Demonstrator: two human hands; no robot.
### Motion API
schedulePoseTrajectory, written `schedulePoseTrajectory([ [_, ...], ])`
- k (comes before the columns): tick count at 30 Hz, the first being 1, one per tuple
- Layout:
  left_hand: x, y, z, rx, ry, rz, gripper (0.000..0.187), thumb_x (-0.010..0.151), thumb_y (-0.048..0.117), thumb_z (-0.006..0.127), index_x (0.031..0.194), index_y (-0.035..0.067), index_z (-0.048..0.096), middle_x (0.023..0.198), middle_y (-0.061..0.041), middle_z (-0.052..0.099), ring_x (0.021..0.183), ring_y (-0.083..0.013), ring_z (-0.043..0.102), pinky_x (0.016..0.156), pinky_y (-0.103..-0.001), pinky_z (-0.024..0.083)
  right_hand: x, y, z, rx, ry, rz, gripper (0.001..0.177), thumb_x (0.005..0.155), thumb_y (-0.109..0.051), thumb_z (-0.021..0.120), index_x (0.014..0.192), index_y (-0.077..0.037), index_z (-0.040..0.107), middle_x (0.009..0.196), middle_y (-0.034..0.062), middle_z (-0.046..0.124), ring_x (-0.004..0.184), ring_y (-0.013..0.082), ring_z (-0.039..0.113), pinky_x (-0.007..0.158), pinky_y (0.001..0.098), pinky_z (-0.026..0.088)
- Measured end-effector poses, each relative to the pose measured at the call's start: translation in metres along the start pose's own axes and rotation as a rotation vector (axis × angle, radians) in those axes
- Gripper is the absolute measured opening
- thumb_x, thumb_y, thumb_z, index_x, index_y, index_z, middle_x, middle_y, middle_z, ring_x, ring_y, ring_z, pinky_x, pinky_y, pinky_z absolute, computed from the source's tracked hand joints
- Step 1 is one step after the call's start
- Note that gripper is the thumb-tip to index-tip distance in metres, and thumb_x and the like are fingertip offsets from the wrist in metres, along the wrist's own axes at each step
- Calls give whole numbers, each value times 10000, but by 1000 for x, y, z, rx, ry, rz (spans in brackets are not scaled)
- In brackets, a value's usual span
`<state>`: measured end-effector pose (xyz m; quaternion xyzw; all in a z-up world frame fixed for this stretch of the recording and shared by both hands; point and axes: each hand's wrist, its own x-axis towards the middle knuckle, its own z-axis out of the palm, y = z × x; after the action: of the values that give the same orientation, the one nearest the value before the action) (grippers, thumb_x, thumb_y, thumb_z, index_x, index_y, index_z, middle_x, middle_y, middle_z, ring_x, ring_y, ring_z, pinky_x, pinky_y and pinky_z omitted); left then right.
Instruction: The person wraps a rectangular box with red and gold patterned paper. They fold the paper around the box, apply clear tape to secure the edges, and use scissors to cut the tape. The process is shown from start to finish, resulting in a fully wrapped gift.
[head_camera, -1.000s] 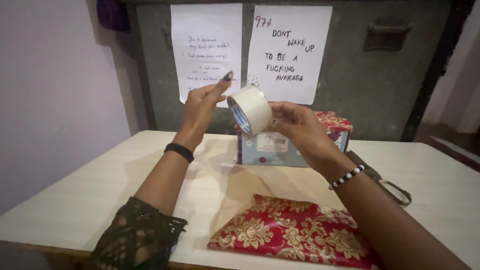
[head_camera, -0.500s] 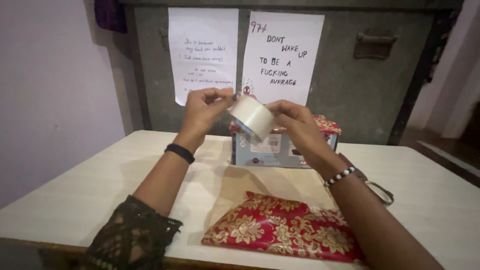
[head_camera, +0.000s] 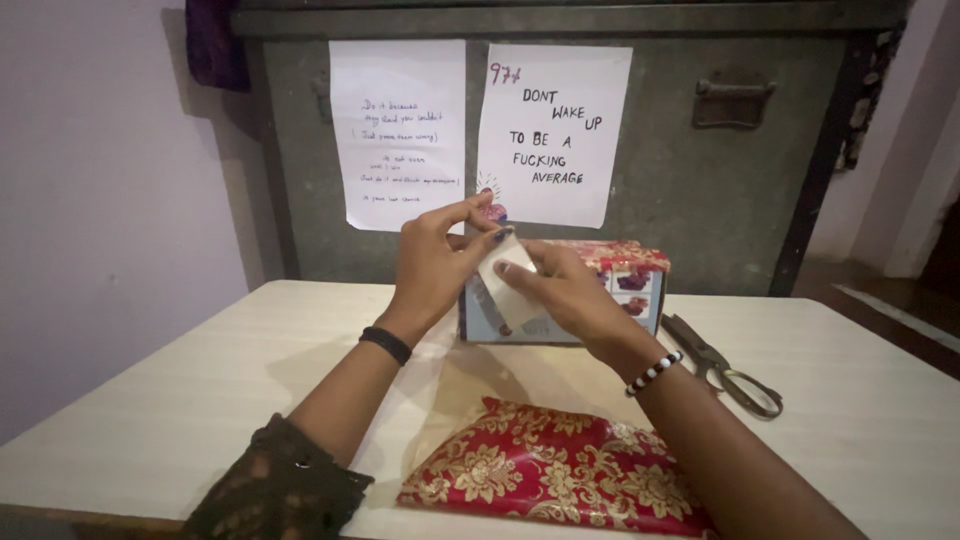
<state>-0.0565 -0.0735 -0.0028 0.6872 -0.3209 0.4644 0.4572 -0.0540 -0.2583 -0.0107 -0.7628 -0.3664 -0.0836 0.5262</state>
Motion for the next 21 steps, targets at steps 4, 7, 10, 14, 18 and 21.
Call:
schedulePoseTrajectory([
  [4,-1,-5,2,24,28,-71,132,862,93,790,925,-18,758,1256,-161,737,970,-203,792,746,-278,668,0,-3,-2,57,-56,8,414,969,-215,619,1314,12,622,1039,90,774,900,158,720,800,332,570],
  [7,-2,-5,3,42,14,-160,136,851,104,780,910,-16,754,1267,-144,738,914,-200,802,696,-281,655,1,-5,-5,100,-78,127,445,963,-243,595,1356,-33,575,1049,105,784,927,172,754,811,323,590],
  [10,-1,-6,3,-1,17,-174,129,864,98,760,899,-23,734,1261,-144,741,935,-190,797,696,-287,663,1,-4,-6,63,-87,63,456,970,-241,608,1377,-38,572,1099,94,768,970,145,735,847,301,576],
  [14,0,-19,4,-143,5,-238,99,875,79,729,918,-10,725,1226,-136,755,942,-175,772,656,-300,662,2,-5,-9,36,-105,24,456,972,-242,605,1381,-42,573,1092,110,783,950,159,749,833,311,580],
  [18,-1,-39,2,-212,-2,-115,89,940,64,726,921,-23,717,1221,-150,766,1100,-153,736,823,-270,666,0,-12,-11,-115,-128,-47,426,956,-275,633,1309,-36,641,1060,107,786,900,164,743,787,325,588],
  [21,1,-51,-7,-222,84,-213,108,948,73,734,916,-30,720,1189,-169,774,1019,-149,718,801,-262,620,-6,-18,-10,-257,-93,-86,406,936,-325,656,1214,-33,706,1013,99,786,873,159,730,741,335,579],
])
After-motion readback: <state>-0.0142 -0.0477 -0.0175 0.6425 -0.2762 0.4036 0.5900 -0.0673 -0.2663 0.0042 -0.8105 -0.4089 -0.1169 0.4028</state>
